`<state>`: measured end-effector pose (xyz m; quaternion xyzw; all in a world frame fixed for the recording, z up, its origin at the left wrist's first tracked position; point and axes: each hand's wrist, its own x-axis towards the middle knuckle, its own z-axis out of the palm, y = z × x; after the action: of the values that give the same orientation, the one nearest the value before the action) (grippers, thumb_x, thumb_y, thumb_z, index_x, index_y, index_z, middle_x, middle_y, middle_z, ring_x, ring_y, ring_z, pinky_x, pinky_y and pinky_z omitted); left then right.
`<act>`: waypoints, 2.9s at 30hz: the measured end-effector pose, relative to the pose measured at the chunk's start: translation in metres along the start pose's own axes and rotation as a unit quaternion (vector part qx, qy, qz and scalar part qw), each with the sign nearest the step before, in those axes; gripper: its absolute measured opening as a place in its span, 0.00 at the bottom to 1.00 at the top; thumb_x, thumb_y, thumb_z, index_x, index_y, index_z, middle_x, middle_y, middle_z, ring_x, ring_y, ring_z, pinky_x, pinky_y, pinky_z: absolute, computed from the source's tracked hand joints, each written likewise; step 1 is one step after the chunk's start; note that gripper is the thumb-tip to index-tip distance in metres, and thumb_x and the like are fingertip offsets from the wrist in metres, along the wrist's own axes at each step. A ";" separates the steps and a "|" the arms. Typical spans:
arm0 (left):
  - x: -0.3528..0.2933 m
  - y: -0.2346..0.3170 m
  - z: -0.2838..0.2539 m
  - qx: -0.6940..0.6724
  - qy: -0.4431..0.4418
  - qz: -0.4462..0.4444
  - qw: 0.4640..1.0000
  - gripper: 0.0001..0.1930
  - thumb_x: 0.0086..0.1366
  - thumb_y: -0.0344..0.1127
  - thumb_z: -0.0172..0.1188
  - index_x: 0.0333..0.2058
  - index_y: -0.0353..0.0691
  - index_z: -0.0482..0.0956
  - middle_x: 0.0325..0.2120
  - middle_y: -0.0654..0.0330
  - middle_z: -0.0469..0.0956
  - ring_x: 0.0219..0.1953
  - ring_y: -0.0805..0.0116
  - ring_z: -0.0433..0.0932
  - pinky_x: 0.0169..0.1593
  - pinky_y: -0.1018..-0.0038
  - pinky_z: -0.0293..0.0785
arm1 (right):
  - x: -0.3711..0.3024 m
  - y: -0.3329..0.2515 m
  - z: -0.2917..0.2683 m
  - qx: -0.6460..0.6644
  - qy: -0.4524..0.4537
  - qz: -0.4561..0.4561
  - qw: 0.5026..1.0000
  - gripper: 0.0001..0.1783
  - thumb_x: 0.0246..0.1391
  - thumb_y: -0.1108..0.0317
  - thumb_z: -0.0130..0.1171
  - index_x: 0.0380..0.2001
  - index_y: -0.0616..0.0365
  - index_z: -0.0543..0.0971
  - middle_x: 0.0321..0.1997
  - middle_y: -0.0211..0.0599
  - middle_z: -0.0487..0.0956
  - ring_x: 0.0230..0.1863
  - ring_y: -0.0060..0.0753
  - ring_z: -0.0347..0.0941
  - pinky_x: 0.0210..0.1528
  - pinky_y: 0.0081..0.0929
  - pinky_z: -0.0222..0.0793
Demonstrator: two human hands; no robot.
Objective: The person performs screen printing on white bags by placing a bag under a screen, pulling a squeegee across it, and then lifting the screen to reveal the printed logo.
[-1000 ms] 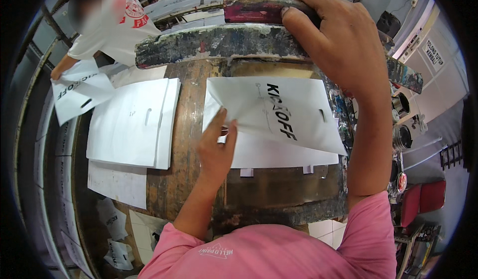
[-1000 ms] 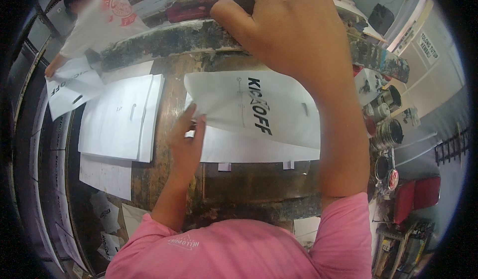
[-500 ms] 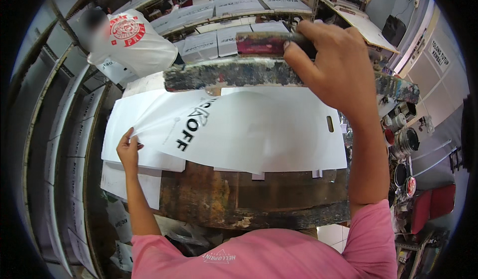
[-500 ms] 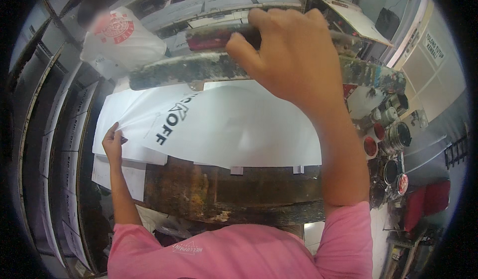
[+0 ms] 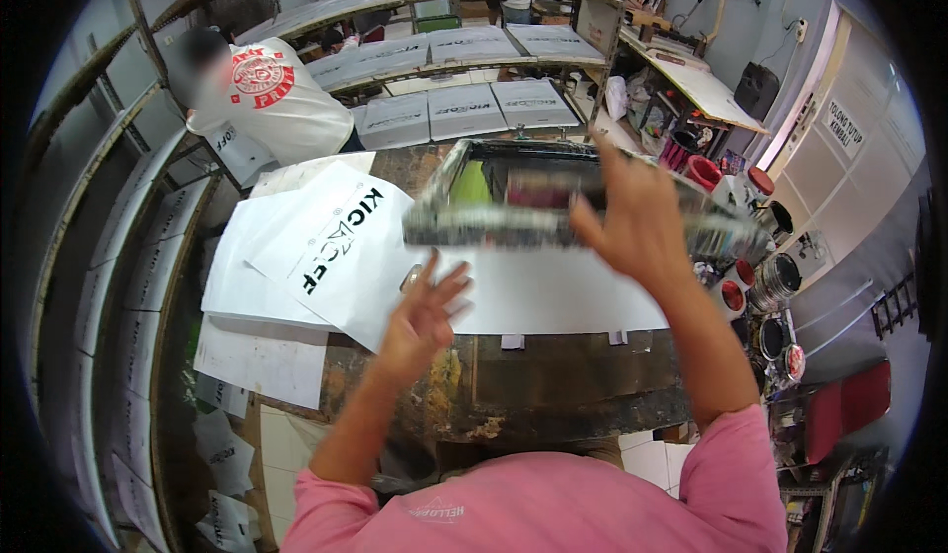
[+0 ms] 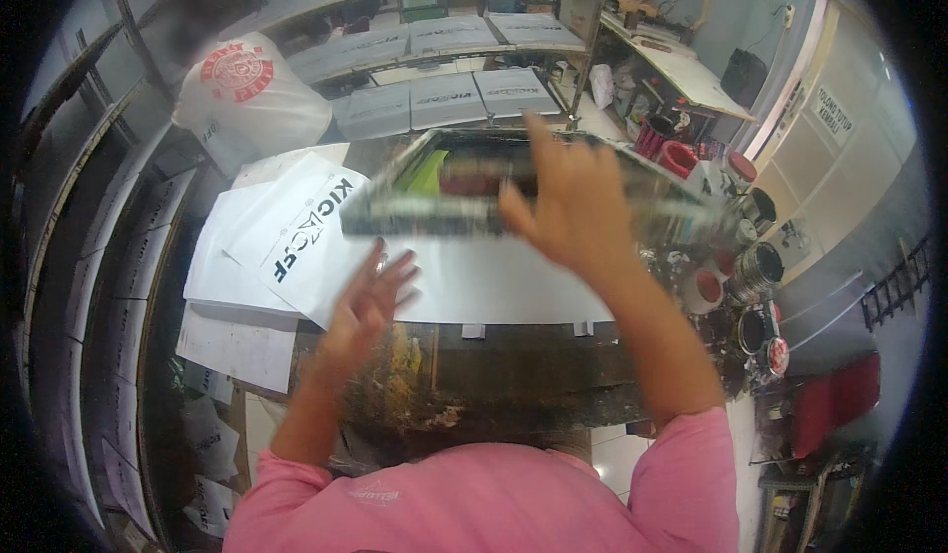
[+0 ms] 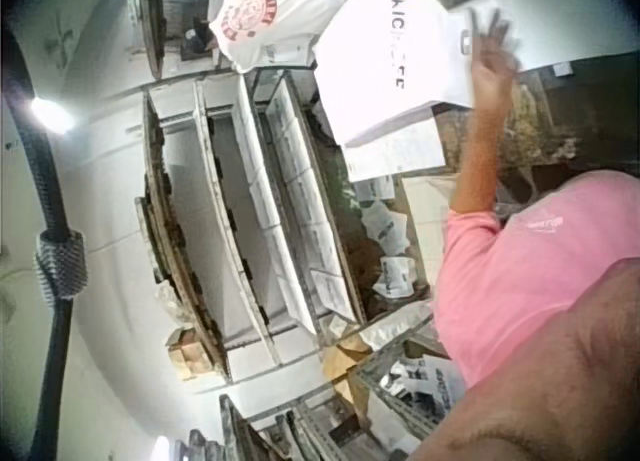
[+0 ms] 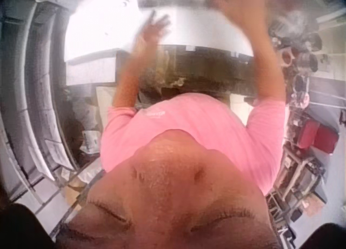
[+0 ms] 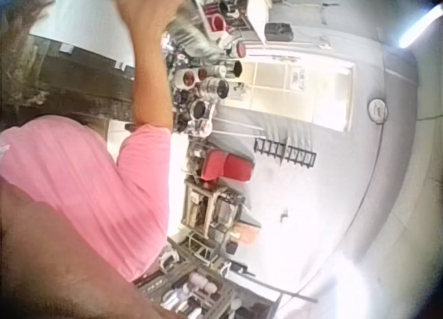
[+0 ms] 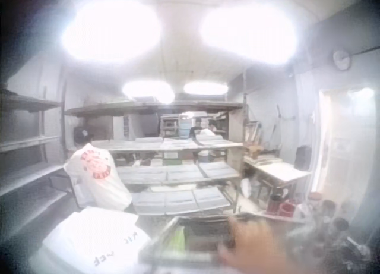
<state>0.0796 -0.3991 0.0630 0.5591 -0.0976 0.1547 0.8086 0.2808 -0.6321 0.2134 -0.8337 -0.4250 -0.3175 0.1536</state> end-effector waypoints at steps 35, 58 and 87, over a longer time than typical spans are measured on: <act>-0.098 -0.117 0.031 -0.170 0.372 -0.301 0.862 0.53 0.71 0.78 0.35 0.73 0.32 0.48 0.64 0.34 0.67 0.66 0.39 0.71 0.71 0.43 0.67 | 0.012 0.119 0.305 0.089 -0.262 -0.013 0.961 0.31 0.61 0.33 0.57 0.38 0.53 0.85 0.37 0.45 0.85 0.43 0.53 0.83 0.45 0.51 0.79; 0.008 -0.027 0.025 0.262 0.065 0.011 0.963 0.49 0.71 0.73 0.46 0.76 0.39 0.56 0.74 0.38 0.56 0.76 0.39 0.53 0.74 0.44 0.54 | -0.012 -0.001 -0.005 0.019 0.061 -0.023 0.998 0.19 0.58 0.50 0.61 0.32 0.56 0.80 0.30 0.38 0.77 0.38 0.43 0.74 0.52 0.47 0.60; 0.069 -0.052 0.033 0.505 0.349 0.053 0.788 0.18 0.68 0.22 0.60 0.57 0.31 0.82 0.48 0.46 0.85 0.41 0.64 0.82 0.43 0.69 0.79 | 0.098 0.041 -0.008 0.052 0.105 -0.033 0.993 0.25 0.63 0.46 0.59 0.28 0.61 0.82 0.23 0.47 0.78 0.31 0.56 0.75 0.41 0.47 0.65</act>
<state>0.1630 -0.4370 0.0525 0.7894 0.2539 0.4091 0.3808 0.3531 -0.6004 0.2844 -0.7723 -0.4494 -0.3857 0.2300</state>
